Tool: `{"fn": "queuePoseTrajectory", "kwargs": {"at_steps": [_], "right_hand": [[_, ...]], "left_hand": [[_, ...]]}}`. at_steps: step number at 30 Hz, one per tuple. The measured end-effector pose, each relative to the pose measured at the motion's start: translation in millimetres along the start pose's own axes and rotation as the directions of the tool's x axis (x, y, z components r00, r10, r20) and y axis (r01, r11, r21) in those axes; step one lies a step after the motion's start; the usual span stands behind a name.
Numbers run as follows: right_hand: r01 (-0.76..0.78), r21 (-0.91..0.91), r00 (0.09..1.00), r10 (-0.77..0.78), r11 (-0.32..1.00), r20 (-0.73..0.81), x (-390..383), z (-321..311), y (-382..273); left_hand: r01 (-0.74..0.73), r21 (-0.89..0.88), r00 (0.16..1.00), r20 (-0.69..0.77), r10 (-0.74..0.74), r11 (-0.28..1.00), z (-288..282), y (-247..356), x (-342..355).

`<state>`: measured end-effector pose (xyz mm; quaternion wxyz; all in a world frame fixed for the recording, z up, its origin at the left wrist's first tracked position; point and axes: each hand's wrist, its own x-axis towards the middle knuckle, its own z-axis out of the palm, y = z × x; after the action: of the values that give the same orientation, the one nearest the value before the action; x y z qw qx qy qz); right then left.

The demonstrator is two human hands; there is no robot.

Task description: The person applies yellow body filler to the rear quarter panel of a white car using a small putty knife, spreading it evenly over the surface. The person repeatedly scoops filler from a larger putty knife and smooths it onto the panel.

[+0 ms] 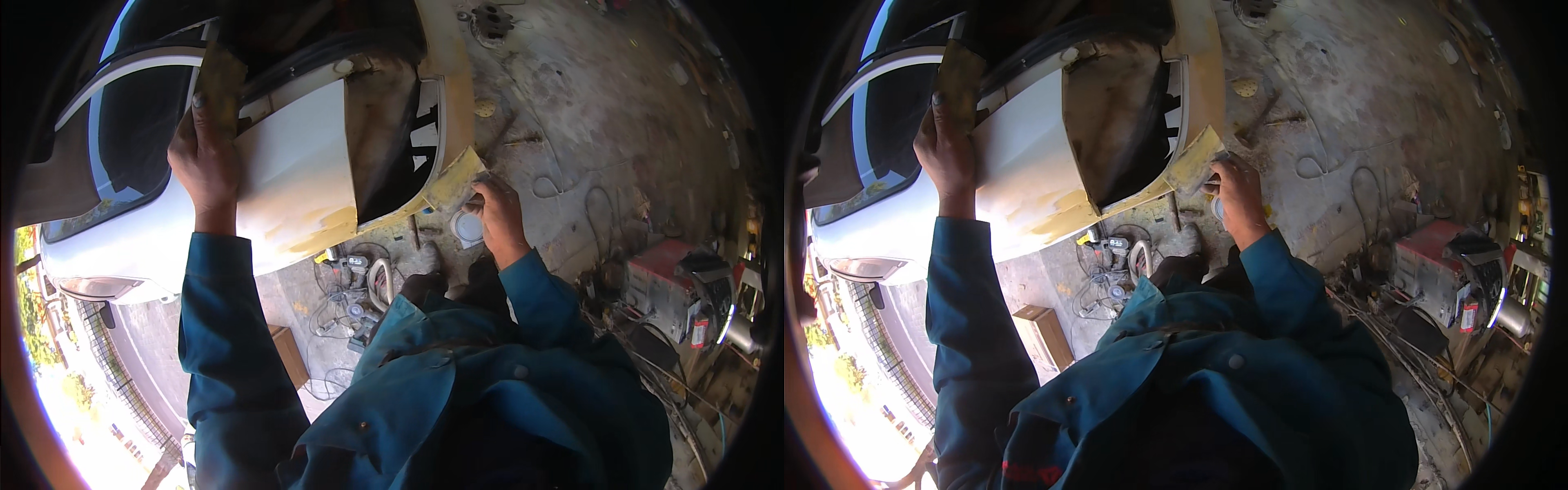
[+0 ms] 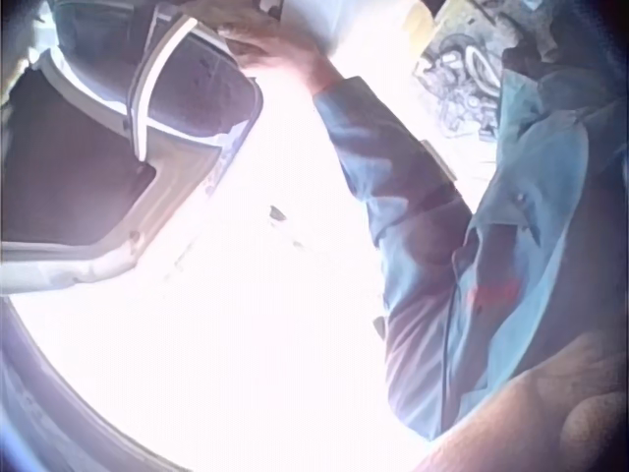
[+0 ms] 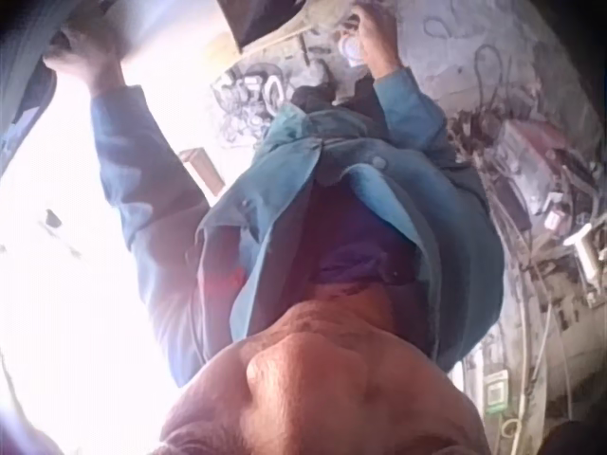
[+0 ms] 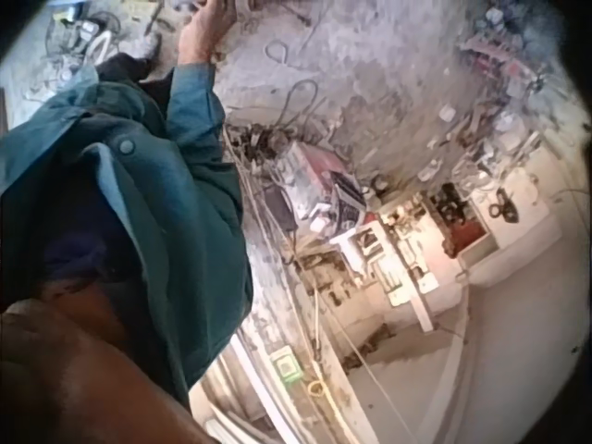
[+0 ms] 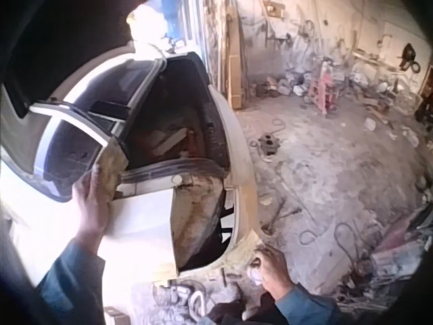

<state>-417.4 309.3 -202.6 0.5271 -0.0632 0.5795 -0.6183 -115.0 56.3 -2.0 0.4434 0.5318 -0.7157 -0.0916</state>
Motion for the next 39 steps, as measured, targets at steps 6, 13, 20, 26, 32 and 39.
{"fn": "queuePoseTrajectory", "kwargs": {"at_steps": [6,13,20,26,32,39], "right_hand": [[-0.045,-0.237,0.995,0.065,0.970,0.075,-21,-7,41],[-0.095,-0.340,0.975,0.157,0.936,0.158,-50,-7,80],[0.038,-0.427,0.970,0.069,0.903,0.232,-63,-29,51],[0.060,-0.439,0.943,0.093,0.897,0.320,-59,-56,23],[0.211,-0.416,0.798,0.090,0.885,0.596,-92,-34,-27],[0.518,-0.315,0.562,-0.039,0.796,0.826,-129,-81,-54]], "left_hand": [[0.012,-0.041,1.000,-0.001,-0.012,0.999,2,-2,-2],[-0.008,-0.239,0.997,-0.077,-0.010,0.971,-1,-3,-6],[0.127,-0.714,0.929,-0.158,-0.335,0.689,-23,-8,-19],[0.292,-0.861,0.912,0.120,-0.392,0.415,-72,25,-203],[0.634,-0.773,0.473,0.415,-0.777,-0.027,-58,104,-412],[0.594,-0.783,0.361,0.462,-0.810,-0.183,10,203,-464]]}}
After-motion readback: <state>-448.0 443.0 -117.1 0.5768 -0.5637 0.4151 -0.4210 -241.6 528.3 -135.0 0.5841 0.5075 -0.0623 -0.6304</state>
